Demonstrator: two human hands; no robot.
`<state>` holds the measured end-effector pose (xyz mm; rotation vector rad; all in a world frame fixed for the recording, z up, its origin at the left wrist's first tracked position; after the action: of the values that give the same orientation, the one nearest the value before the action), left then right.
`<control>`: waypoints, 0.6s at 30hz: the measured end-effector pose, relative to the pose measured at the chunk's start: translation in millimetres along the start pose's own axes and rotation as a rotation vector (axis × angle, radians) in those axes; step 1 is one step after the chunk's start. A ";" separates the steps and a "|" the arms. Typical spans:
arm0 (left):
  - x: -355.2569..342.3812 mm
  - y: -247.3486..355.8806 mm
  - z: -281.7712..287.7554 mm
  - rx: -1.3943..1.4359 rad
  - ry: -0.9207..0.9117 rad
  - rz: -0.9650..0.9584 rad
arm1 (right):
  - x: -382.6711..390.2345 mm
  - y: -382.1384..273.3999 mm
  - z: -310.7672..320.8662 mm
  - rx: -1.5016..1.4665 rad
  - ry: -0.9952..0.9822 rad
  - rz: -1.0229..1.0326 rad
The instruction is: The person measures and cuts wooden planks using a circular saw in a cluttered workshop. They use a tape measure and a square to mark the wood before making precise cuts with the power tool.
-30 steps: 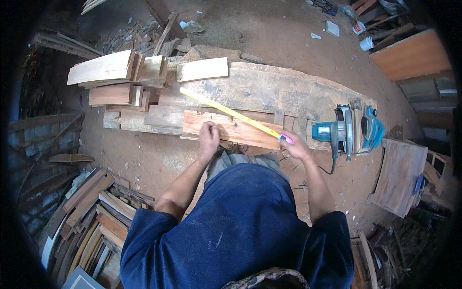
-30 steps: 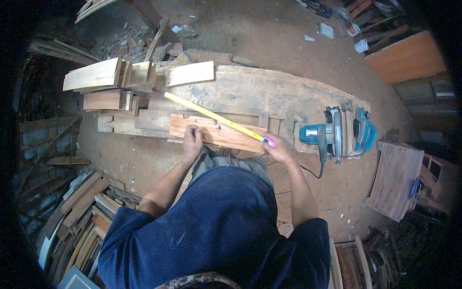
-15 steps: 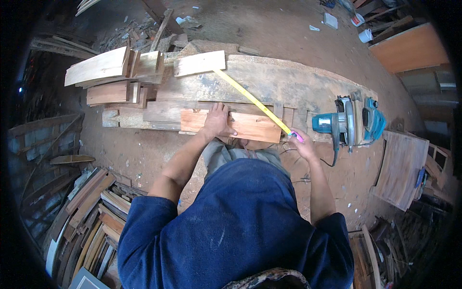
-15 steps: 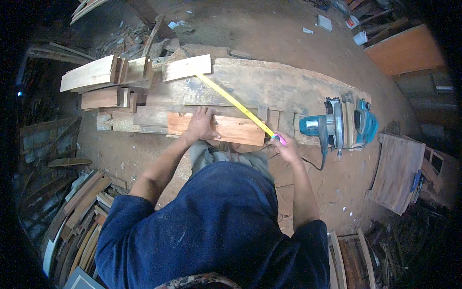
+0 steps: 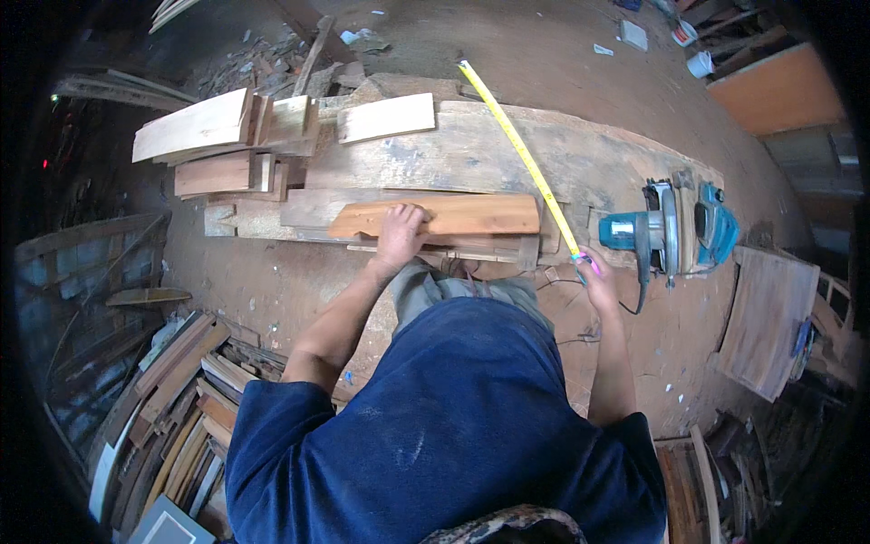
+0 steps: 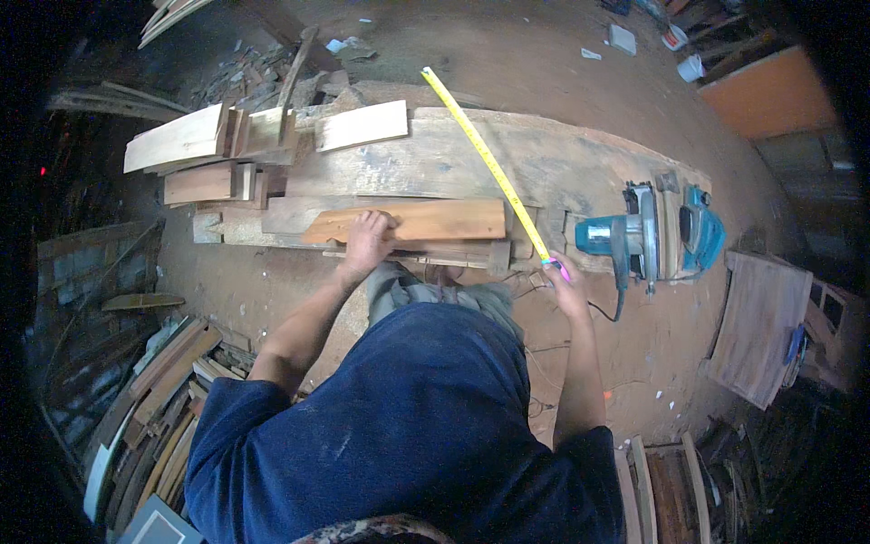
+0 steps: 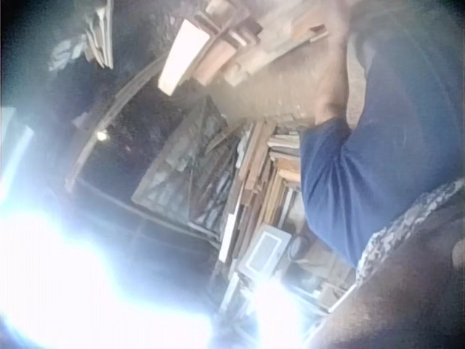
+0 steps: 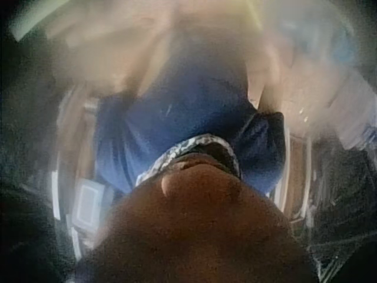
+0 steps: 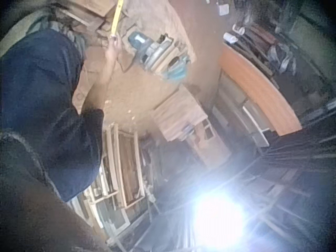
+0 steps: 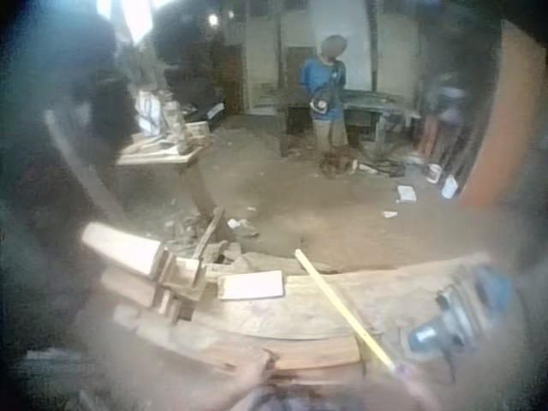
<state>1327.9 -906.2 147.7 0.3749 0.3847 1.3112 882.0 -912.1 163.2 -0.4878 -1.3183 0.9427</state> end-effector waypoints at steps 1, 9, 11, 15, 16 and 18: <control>2.4 1.0 -4.1 -0.004 -0.012 -0.004 | -3.7 7.4 3.3 0.041 0.013 0.024; 17.8 12.3 -19.9 -0.042 -0.030 0.032 | -7.7 -3.2 -5.0 0.059 -0.023 0.026; 19.4 11.7 -24.3 -0.046 -0.064 0.050 | -10.7 1.1 -3.9 0.085 -0.005 0.043; 19.7 17.3 -18.7 -0.017 -0.087 0.074 | -7.5 -3.7 -7.1 0.089 -0.028 0.013; 19.5 19.0 -18.7 -0.005 -0.094 0.084 | -8.0 -2.2 -6.3 0.109 -0.020 0.027; 23.3 20.3 -20.0 -0.014 -0.132 0.086 | -7.0 -3.2 -6.4 0.125 -0.023 0.040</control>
<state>1306.0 -878.1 138.4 0.4679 0.2510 1.3637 889.3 -918.3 160.0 -0.4092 -1.2652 1.0602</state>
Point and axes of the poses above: each hand's wrist, its own x-axis away from the middle knuckle, its own z-axis out of the back of the hand, y = z × x, the point moved 4 cm from there along -x, towards the middle knuckle, and after that the axes turned 2 degrees about -y, right-handed, at the moved point
